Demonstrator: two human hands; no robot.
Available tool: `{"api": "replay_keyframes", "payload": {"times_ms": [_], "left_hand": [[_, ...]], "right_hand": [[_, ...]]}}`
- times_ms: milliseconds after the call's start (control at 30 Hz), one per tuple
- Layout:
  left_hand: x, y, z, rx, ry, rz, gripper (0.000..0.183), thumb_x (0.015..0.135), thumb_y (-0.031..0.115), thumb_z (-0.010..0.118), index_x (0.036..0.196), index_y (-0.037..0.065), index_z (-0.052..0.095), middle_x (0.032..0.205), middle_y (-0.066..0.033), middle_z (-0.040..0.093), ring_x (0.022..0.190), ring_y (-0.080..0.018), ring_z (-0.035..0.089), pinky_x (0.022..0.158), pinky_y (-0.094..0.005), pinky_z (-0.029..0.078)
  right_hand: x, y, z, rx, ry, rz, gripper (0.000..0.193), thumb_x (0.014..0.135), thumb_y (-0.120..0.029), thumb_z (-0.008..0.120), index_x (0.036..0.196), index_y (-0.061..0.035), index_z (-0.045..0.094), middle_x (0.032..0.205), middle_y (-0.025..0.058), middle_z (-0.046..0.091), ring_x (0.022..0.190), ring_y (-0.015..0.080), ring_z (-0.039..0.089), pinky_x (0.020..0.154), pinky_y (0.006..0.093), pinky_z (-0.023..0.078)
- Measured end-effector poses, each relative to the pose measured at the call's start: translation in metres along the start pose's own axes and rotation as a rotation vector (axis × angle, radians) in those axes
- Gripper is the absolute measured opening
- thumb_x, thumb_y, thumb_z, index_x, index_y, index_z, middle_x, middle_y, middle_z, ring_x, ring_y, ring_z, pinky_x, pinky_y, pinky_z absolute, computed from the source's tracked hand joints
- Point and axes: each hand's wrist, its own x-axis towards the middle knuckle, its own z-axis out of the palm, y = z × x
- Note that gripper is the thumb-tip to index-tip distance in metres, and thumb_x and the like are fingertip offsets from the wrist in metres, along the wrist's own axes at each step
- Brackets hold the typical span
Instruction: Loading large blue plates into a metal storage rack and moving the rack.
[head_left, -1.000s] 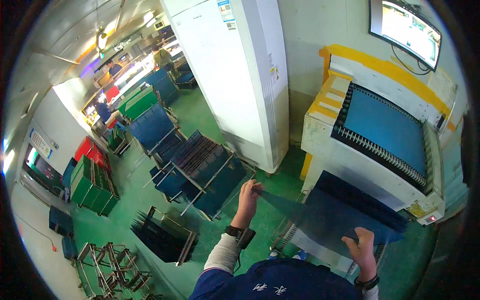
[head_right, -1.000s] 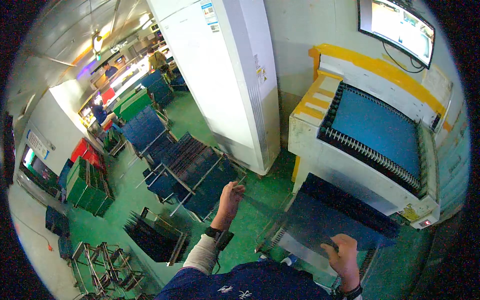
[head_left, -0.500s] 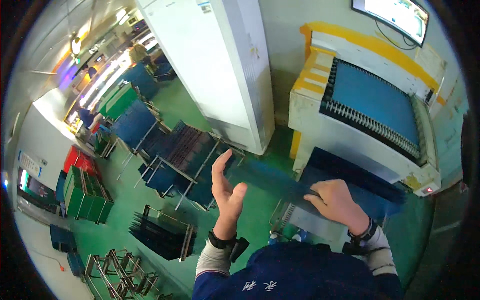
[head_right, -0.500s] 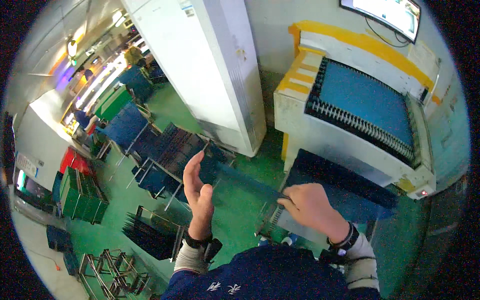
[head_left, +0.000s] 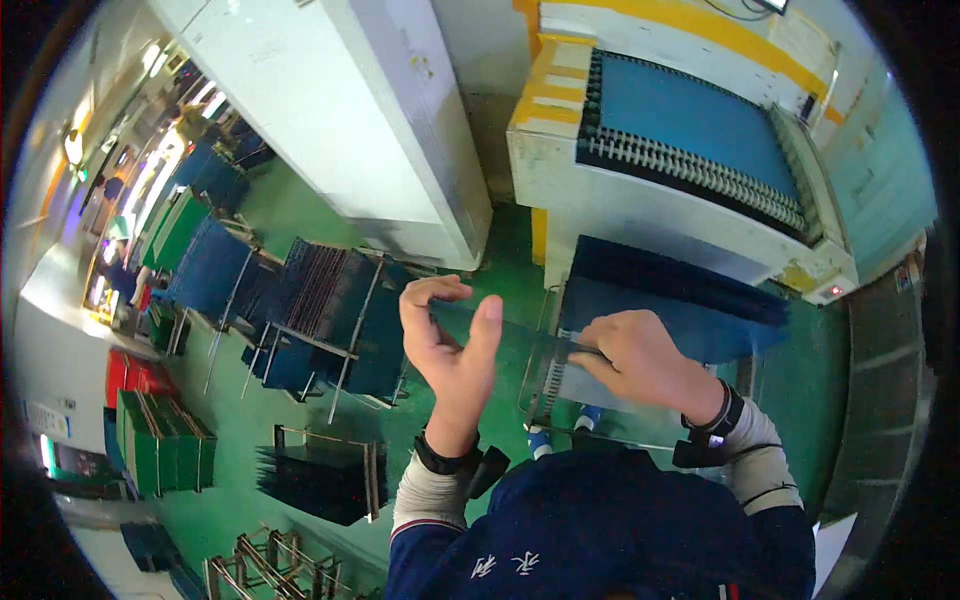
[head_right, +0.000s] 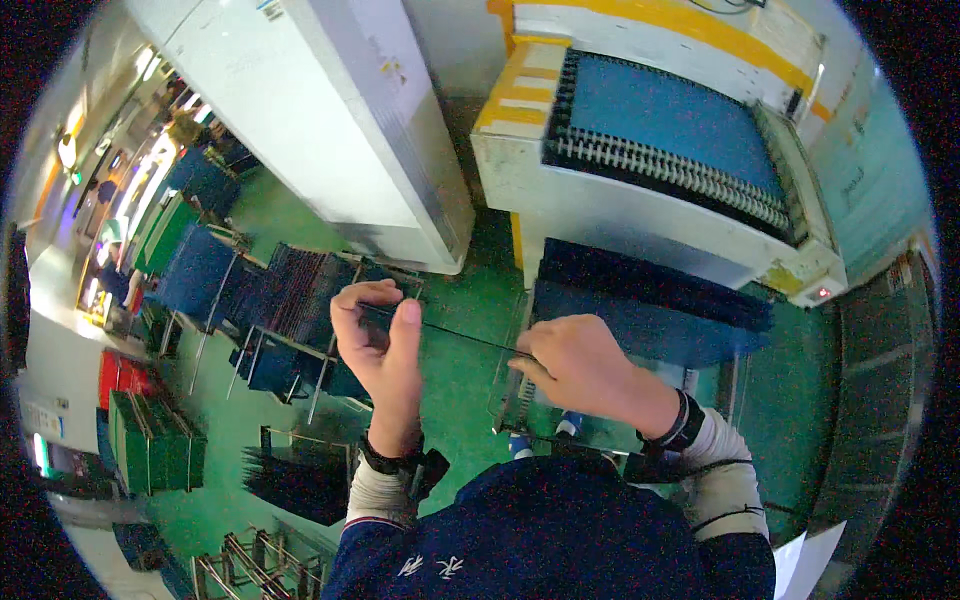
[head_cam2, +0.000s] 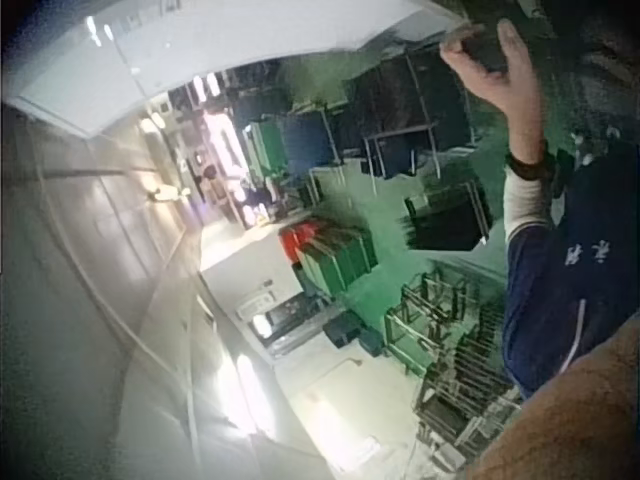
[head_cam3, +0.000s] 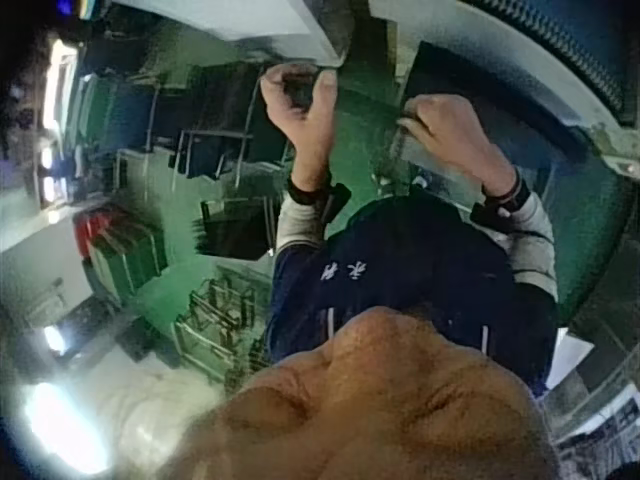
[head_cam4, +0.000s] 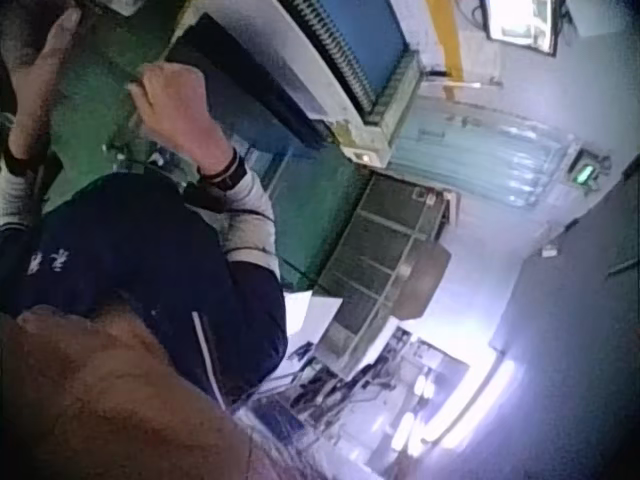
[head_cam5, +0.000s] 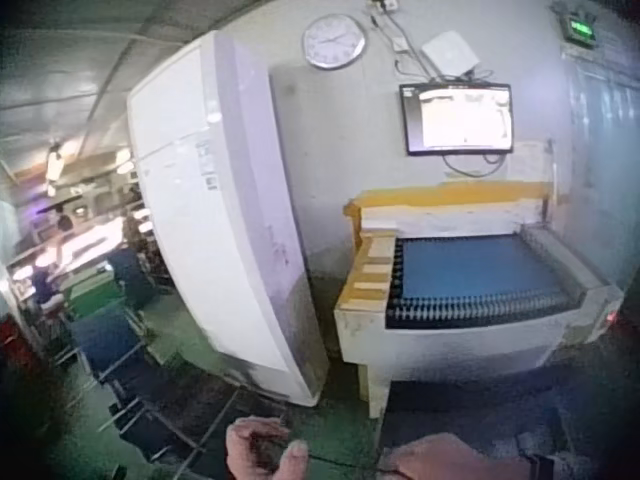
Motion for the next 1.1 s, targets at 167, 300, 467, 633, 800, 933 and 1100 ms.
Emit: {"api": "replay_keyframes", "payload": {"times_ms": [167, 300, 467, 633, 800, 933, 1100], "left_hand": [[0.002, -0.008, 0.018, 0.025, -0.004, -0.066, 0.023, 0.079, 0.005, 0.067, 0.095, 0.005, 0.050, 0.091, -0.0040, 0.053, 0.087, -0.0137, 0.049, 0.083, -0.0277, 0.040], [0.007, -0.007, 0.047, 0.076, -0.032, 0.042, 0.025, 0.079, 0.006, 0.069, 0.095, 0.004, 0.050, 0.088, -0.0019, 0.052, 0.079, -0.0100, 0.047, 0.073, -0.0241, 0.041], [0.005, -0.003, 0.091, 0.077, -0.037, 0.068, 0.036, 0.070, 0.016, 0.080, 0.089, 0.005, 0.051, 0.082, -0.0051, 0.050, 0.073, -0.0164, 0.048, 0.067, -0.0268, 0.039], [-0.003, 0.001, 0.117, 0.121, -0.114, 0.121, 0.026, 0.076, 0.008, 0.073, 0.092, 0.005, 0.052, 0.085, -0.0005, 0.050, 0.075, -0.0092, 0.045, 0.070, -0.0217, 0.038], [-0.011, 0.012, 0.127, 0.128, -0.155, 0.143, 0.027, 0.076, 0.009, 0.072, 0.094, 0.004, 0.052, 0.086, -0.0015, 0.049, 0.079, -0.0106, 0.045, 0.072, -0.0225, 0.038], [-0.022, 0.020, 0.124, 0.075, -0.145, 0.140, 0.027, 0.076, 0.010, 0.069, 0.093, 0.004, 0.049, 0.091, -0.0060, 0.049, 0.084, -0.0157, 0.048, 0.077, -0.0266, 0.040], [-0.038, 0.029, 0.116, 0.095, -0.179, 0.175, 0.031, 0.072, 0.014, 0.069, 0.092, 0.004, 0.048, 0.091, -0.0093, 0.050, 0.087, -0.0230, 0.050, 0.082, -0.0344, 0.040]], "right_hand": [[-0.010, 0.007, -0.005, 0.209, 0.007, 0.117, 0.030, 0.080, -0.028, 0.065, 0.087, 0.0011, 0.063, 0.076, 0.0184, 0.060, 0.073, 0.0377, 0.060, 0.063, 0.0442, 0.047], [-0.024, 0.024, -0.012, 0.219, 0.024, 0.199, 0.036, 0.080, -0.032, 0.067, 0.093, 0.0017, 0.064, 0.082, 0.0205, 0.062, 0.077, 0.0389, 0.061, 0.065, 0.0427, 0.048], [-0.046, 0.057, -0.026, 0.377, 0.020, 0.253, 0.038, 0.082, -0.033, 0.067, 0.095, 0.0029, 0.063, 0.082, 0.0193, 0.063, 0.072, 0.0313, 0.062, 0.063, 0.0370, 0.048], [-0.075, 0.092, -0.027, 0.714, 0.155, 0.344, 0.035, 0.086, -0.029, 0.063, 0.098, 0.0043, 0.063, 0.075, 0.0101, 0.062, 0.069, 0.0134, 0.055, 0.059, 0.0302, 0.044], [-0.083, 0.109, -0.032, 0.876, 0.110, 0.381, 0.034, 0.089, -0.029, 0.059, 0.097, 0.0042, 0.064, 0.075, 0.0054, 0.059, 0.067, 0.0091, 0.049, 0.058, 0.0274, 0.042], [-0.087, 0.116, -0.026, 0.905, 0.071, 0.272, 0.033, 0.088, -0.029, 0.059, 0.097, 0.0032, 0.064, 0.079, 0.0089, 0.063, 0.070, 0.0124, 0.056, 0.061, 0.0288, 0.045], [-0.094, 0.120, -0.027, 0.891, 0.061, 0.158, 0.036, 0.085, -0.032, 0.060, 0.097, 0.0028, 0.064, 0.086, 0.0146, 0.067, 0.078, 0.0201, 0.064, 0.069, 0.0314, 0.049]]}}
